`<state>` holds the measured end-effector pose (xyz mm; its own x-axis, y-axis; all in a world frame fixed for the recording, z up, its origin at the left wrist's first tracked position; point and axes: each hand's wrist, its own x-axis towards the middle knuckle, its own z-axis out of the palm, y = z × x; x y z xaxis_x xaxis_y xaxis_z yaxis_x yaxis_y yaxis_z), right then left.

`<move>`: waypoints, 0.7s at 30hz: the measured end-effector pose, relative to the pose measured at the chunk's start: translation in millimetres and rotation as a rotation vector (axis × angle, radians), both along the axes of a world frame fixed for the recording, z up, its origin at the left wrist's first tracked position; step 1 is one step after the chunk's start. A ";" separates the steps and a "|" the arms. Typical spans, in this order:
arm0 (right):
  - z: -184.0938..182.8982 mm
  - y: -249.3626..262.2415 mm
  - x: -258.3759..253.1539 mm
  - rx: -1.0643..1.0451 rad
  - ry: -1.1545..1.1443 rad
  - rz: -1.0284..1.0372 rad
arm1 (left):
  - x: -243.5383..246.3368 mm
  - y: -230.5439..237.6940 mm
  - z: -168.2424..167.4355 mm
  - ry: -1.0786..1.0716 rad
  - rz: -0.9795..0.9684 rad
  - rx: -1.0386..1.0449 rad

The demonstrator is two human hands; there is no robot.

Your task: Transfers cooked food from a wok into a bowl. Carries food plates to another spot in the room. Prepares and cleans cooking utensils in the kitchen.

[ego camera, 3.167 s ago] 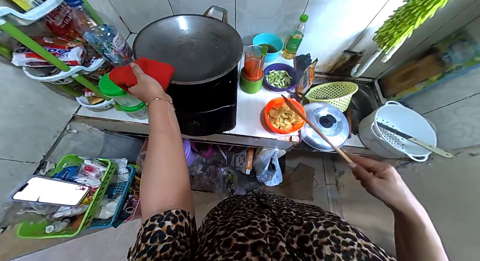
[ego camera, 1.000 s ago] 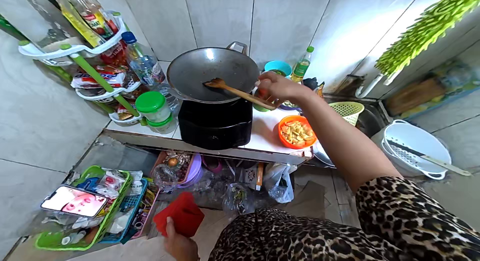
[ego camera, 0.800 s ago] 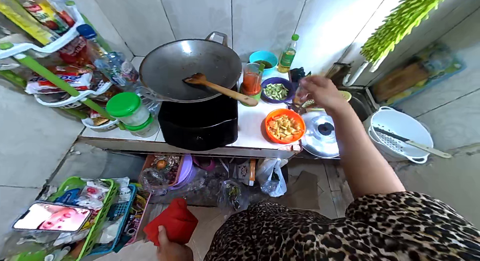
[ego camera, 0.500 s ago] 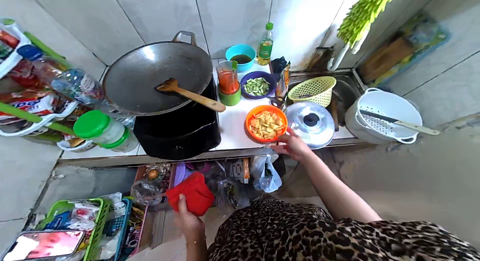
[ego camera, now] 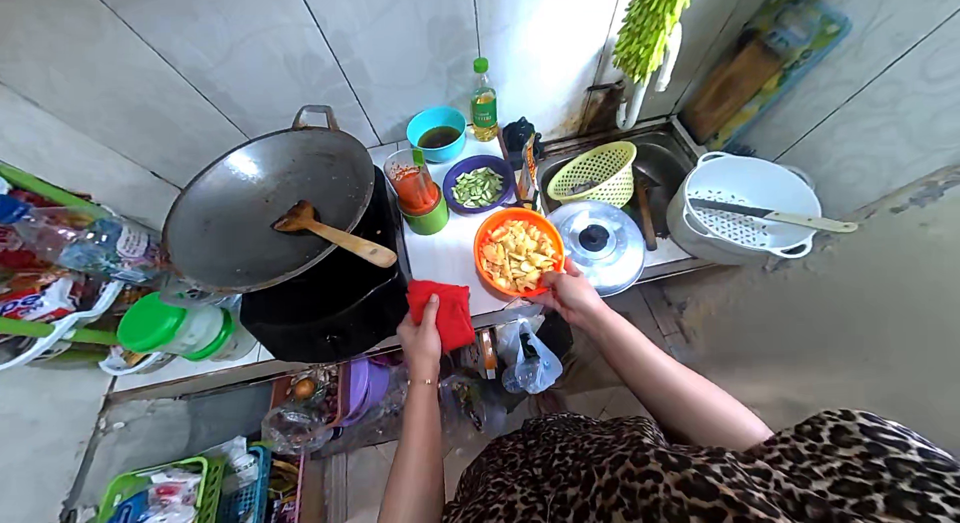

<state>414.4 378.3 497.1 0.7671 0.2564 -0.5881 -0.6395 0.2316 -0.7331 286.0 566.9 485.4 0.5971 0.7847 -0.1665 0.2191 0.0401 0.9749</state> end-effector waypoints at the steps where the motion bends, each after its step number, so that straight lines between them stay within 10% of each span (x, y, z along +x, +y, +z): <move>1: 4.8 -10.4 0.5 -0.017 -0.026 0.006 | 14.8 3.8 1.3 0.037 -0.029 0.017; 8: 19.9 -84.3 -36.7 -0.075 -0.053 -0.097 | 88.3 8.0 -27.1 0.353 -0.392 0.431; 11: 23.2 -113.7 -73.0 -0.118 -0.051 -0.126 | 68.4 -25.9 -13.6 0.109 -0.455 0.657; 15: 27.3 -130.1 -136.0 -0.176 -0.083 -0.128 | 9.4 -83.6 -6.4 -0.042 -0.947 -0.036; 21: 19.2 -130.4 -244.5 -0.134 -0.086 -0.227 | -68.9 -117.6 -45.6 -0.027 -1.041 -0.676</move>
